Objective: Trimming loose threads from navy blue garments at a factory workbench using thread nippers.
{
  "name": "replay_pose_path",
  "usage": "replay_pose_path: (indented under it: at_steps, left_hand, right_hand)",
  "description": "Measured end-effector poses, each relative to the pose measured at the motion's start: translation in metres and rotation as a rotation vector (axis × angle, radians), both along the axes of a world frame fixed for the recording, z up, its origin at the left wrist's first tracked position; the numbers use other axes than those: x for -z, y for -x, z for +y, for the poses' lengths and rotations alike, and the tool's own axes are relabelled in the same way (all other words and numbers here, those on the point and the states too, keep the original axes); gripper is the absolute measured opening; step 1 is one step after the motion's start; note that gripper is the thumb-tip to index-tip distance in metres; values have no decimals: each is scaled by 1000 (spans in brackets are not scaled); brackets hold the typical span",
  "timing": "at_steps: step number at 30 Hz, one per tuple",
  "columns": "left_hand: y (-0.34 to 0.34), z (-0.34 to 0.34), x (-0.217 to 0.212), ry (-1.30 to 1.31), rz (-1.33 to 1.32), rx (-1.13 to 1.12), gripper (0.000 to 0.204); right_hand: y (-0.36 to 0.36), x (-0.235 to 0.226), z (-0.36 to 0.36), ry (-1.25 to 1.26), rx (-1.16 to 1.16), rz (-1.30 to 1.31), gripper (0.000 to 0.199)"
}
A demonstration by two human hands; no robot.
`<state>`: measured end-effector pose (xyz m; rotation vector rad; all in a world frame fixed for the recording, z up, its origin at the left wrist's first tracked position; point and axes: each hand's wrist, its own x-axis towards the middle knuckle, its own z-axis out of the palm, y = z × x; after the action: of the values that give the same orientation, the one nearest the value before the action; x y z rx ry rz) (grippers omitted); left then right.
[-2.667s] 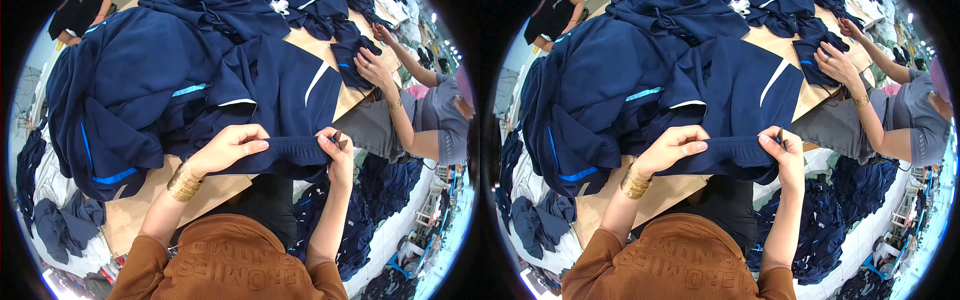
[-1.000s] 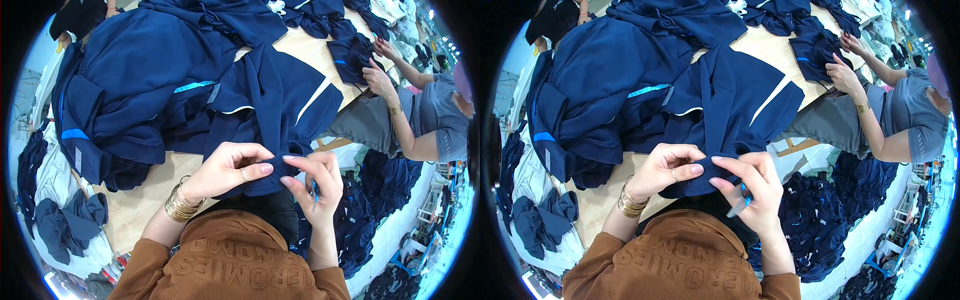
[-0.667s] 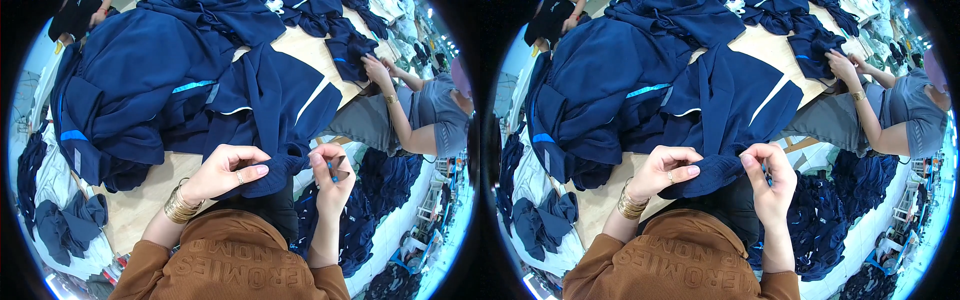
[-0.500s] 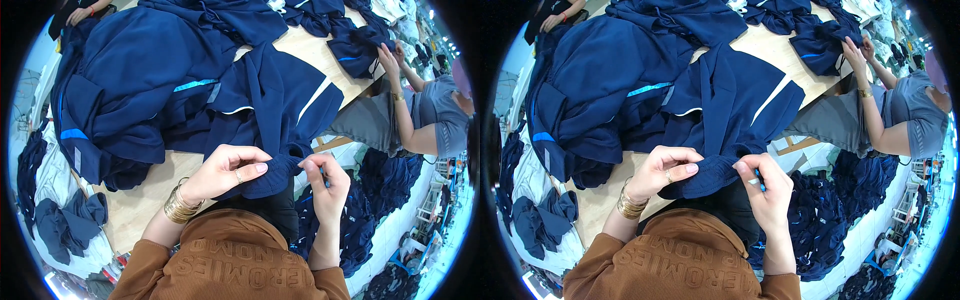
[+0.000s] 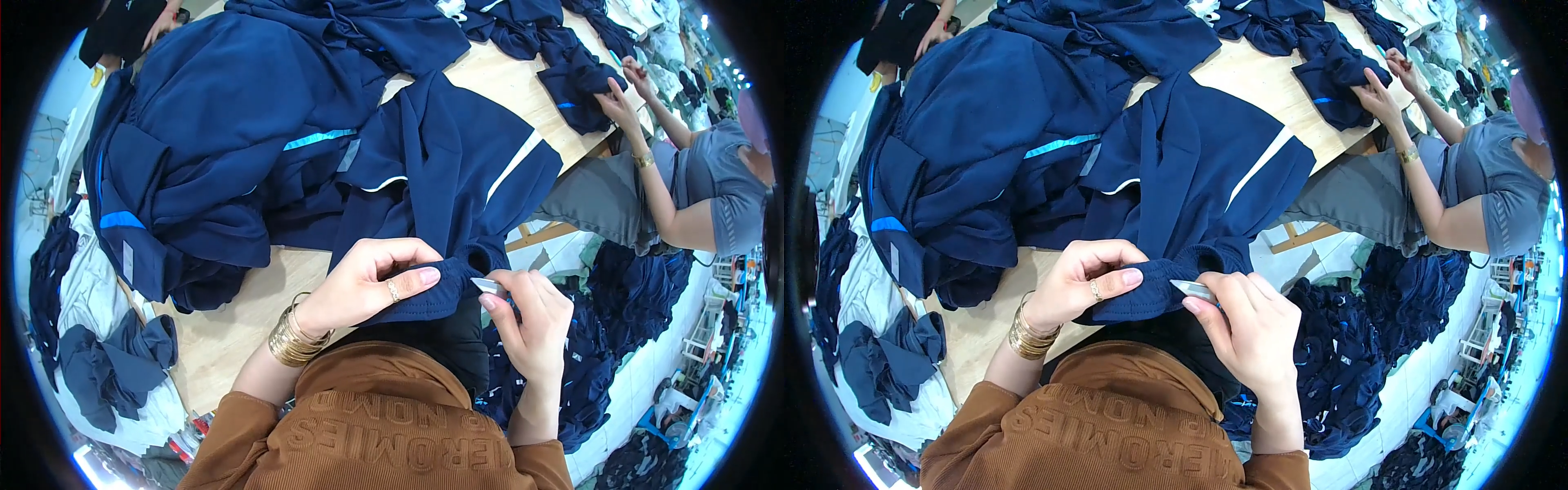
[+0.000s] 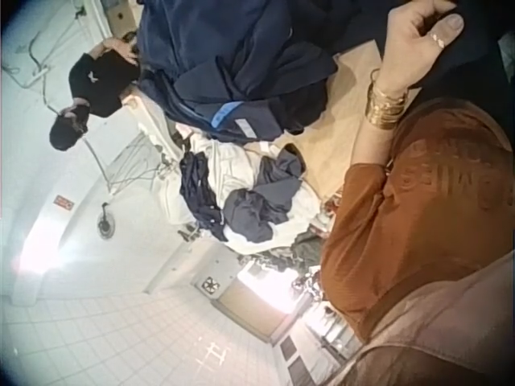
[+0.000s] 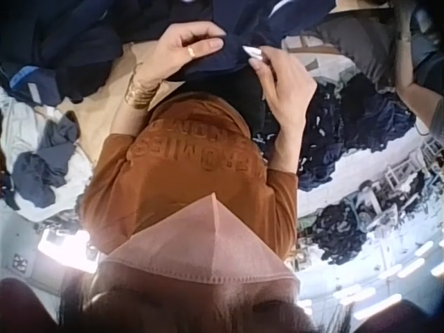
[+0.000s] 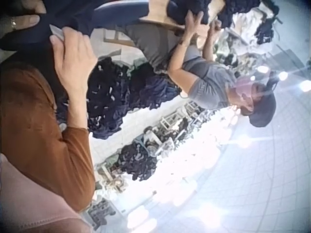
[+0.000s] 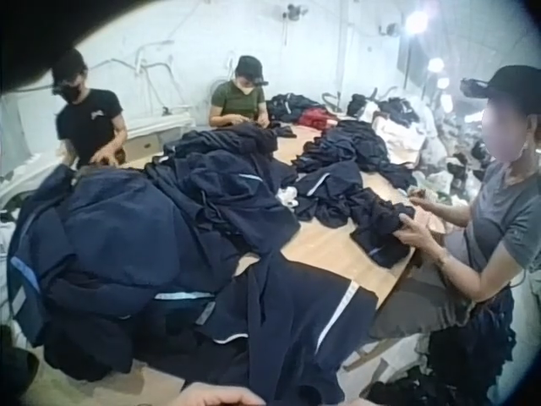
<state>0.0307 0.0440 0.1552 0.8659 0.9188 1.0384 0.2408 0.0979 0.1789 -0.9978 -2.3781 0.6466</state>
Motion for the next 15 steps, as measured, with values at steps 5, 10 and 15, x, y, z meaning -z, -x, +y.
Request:
replay_pose_path:
  at_steps: [5, 10, 15]
  left_hand:
    - [0, 0, 0, -27, 18, 19, 18]
    - [1, 1, -1, -35, 31, 39, 18]
    - [2, 0, -1, -26, 19, 44, 19]
  right_hand:
    - [3, -7, -1, -72, -26, -87, 20]
    - [3, -5, 1, -106, -62, -90, 19]
    - [4, -5, 2, -125, -78, -97, 19]
